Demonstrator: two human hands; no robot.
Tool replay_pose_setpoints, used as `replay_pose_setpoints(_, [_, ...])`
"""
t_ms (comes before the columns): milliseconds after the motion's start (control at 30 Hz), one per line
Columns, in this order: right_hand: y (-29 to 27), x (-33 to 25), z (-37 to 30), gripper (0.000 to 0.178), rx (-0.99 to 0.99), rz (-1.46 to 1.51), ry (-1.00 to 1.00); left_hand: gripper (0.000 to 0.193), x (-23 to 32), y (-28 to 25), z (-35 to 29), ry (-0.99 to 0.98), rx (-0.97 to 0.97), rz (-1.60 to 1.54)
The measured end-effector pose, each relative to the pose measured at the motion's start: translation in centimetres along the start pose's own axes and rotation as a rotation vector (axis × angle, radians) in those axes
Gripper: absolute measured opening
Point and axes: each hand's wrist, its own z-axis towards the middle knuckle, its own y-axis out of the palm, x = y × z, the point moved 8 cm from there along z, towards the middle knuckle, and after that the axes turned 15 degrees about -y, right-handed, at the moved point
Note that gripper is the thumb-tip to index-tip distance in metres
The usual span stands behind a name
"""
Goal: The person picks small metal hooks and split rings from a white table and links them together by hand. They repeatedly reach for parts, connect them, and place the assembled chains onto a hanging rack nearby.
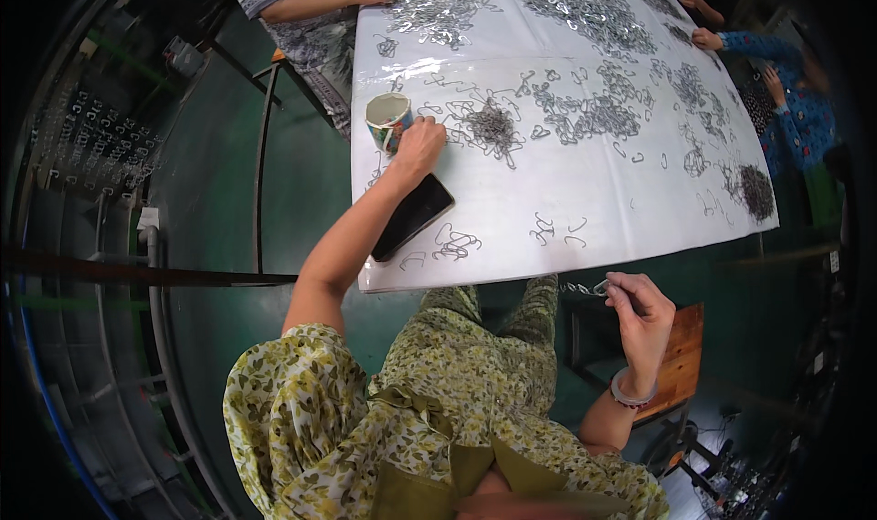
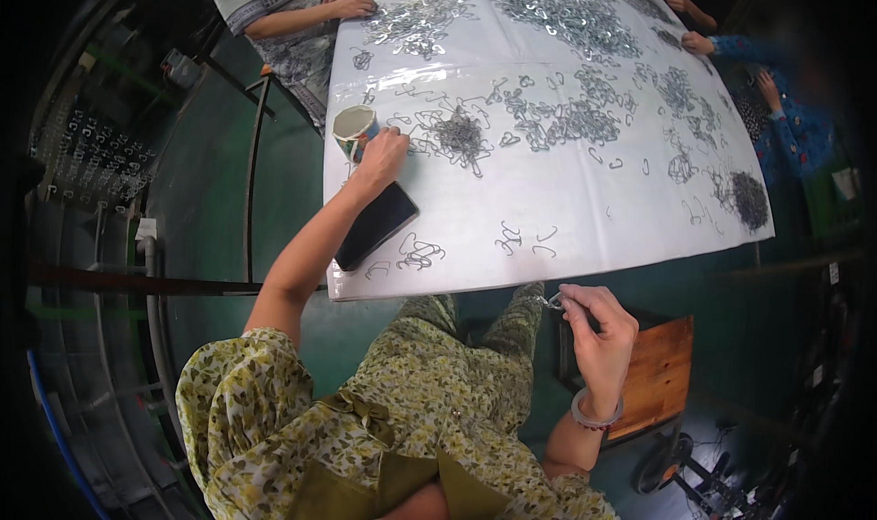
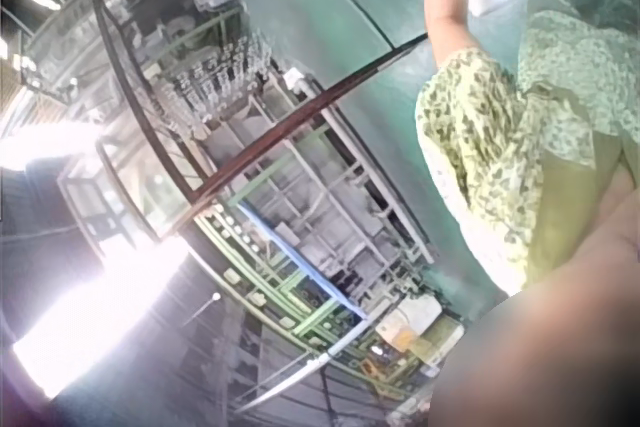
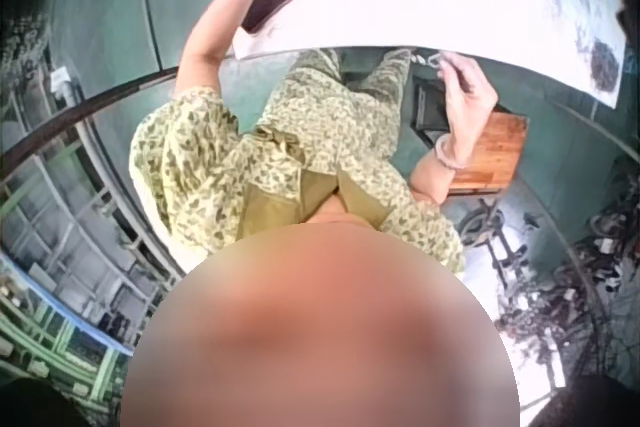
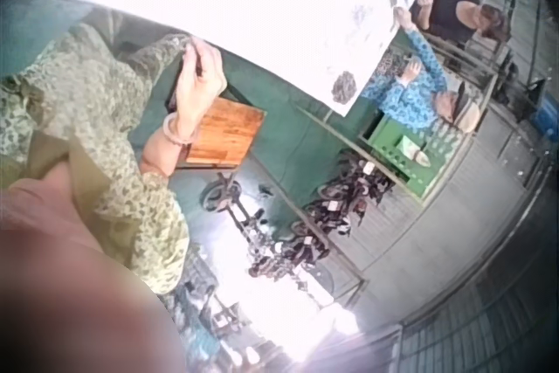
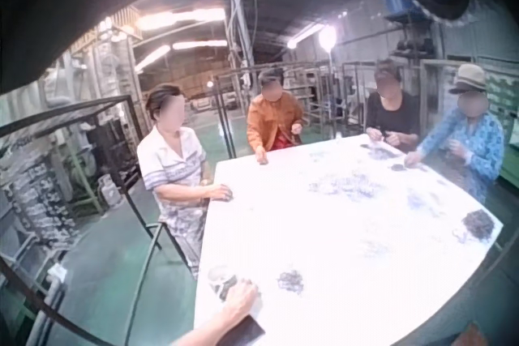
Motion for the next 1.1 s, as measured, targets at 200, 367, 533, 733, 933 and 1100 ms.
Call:
replay_pose_setpoints(200, [-1.0,0.9,-1.5,0.019,0.095,0.04,0.083,0.012,1.6,-1.1,-0.6,-0.003,0.03,-0.241])
replay_pose_setpoints(367, [-0.6,0.8,-2.7,0.013,0.181,0.131,0.125,0.015,8.6,-6.7,-5.5,0.078,-0.074,-0.794])
replay_pose_setpoints(533, [0.8,1.1,-3.9,0.011,0.245,0.177,0.128,0.015,17.5,-12.3,-13.9,0.109,-0.584,-1.347])
replay_pose_setpoints(733, [1.4,0.0,-4.1,0.012,0.316,0.216,0.055,0.011,19.5,-14.9,-17.0,0.261,-0.376,-1.42])
replay_pose_setpoints(933, [2.1,0.0,-3.9,0.015,0.305,0.212,-0.007,0.012,19.3,-15.5,-17.0,0.237,-0.218,-1.461])
replay_pose_setpoints(1100, [0.0,-0.1,-2.6,0.015,0.436,0.074,-0.174,0.011,19.3,-14.2,-16.7,0.156,-0.382,-1.584])
